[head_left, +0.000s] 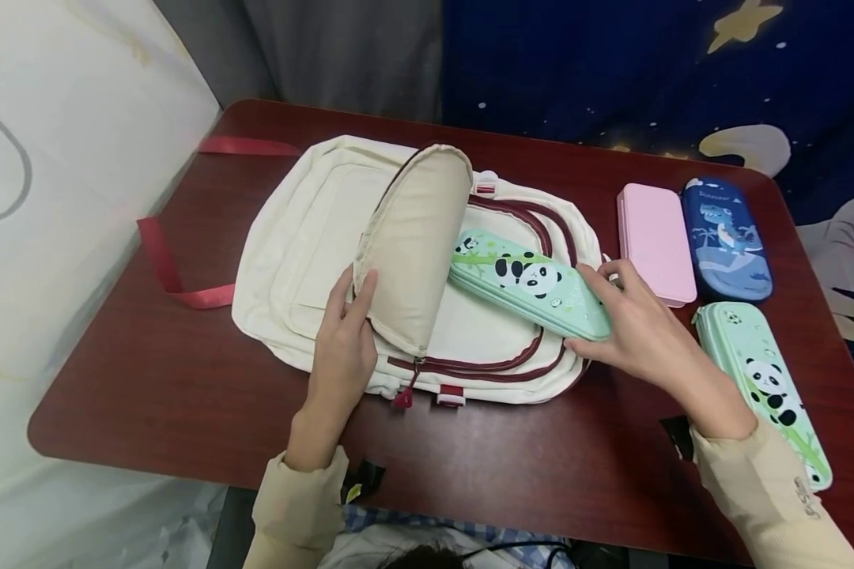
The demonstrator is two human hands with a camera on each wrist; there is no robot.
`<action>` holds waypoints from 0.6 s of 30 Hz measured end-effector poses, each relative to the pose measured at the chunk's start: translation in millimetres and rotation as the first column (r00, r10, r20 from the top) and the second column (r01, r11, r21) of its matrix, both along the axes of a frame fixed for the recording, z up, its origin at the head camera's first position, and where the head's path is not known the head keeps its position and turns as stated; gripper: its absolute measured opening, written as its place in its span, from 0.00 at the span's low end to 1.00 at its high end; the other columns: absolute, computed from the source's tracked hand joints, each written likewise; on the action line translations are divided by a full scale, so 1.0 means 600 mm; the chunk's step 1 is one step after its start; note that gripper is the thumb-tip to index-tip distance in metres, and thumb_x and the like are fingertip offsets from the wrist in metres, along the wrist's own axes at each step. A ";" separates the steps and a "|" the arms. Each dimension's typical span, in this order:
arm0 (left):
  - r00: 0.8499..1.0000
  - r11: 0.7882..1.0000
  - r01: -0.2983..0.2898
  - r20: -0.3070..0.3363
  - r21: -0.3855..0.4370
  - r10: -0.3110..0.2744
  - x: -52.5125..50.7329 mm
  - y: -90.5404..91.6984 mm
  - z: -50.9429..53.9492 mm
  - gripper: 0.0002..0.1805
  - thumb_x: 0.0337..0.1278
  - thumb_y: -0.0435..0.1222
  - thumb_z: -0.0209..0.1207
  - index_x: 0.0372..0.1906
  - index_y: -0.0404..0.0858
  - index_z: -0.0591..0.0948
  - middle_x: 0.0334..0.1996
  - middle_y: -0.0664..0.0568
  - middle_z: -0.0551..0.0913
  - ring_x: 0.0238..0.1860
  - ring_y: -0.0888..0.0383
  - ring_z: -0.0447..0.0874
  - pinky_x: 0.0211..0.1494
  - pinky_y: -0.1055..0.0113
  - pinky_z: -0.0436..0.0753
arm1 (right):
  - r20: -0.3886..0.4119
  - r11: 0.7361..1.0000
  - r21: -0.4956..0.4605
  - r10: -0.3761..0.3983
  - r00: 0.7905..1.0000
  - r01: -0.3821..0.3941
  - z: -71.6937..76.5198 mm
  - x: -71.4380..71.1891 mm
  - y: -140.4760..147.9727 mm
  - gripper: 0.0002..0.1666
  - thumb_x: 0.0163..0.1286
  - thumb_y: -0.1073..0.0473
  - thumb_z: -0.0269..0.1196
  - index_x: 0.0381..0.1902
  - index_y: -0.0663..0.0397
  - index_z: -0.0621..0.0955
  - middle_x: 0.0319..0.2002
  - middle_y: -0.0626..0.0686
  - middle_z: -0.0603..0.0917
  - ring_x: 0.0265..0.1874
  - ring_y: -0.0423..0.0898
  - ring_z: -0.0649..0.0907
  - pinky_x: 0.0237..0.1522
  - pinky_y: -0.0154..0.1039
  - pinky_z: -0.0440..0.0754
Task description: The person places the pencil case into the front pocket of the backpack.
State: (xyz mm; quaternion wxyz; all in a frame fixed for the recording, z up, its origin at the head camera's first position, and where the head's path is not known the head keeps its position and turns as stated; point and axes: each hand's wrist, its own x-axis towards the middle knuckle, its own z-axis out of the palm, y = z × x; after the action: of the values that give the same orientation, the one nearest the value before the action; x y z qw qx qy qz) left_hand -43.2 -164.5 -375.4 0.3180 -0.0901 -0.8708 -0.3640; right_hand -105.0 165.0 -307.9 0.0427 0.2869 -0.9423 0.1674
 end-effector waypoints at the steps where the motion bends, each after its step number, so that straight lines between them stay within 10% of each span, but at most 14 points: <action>1: 1.000 1.000 0.003 0.006 0.012 -0.003 0.000 -0.001 0.000 0.29 0.52 0.15 0.46 0.61 0.31 0.72 0.63 0.34 0.65 0.43 0.46 0.75 0.32 0.59 0.75 | 0.010 1.000 0.002 0.002 1.000 -0.002 0.003 -0.003 -0.001 0.53 0.40 0.54 0.76 0.63 0.65 0.68 0.48 0.64 0.66 0.36 0.57 0.72 0.34 0.50 0.71; 18: 0.998 0.987 0.030 0.049 0.159 -0.038 0.004 -0.004 -0.008 0.28 0.56 0.18 0.42 0.61 0.37 0.74 0.41 0.39 0.74 0.26 0.56 0.64 0.26 0.68 0.65 | 0.081 1.000 0.020 -0.020 0.997 0.018 0.010 -0.021 0.003 0.53 0.40 0.56 0.76 0.65 0.63 0.67 0.50 0.64 0.65 0.39 0.57 0.71 0.35 0.49 0.70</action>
State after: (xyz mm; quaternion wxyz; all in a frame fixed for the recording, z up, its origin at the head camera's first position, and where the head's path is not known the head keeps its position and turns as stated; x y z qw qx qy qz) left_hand -41.0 -166.8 -380.4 0.2952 -0.0699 -0.8455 -0.4395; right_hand -117.3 166.5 -301.7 0.0031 0.2713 -0.9475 0.1694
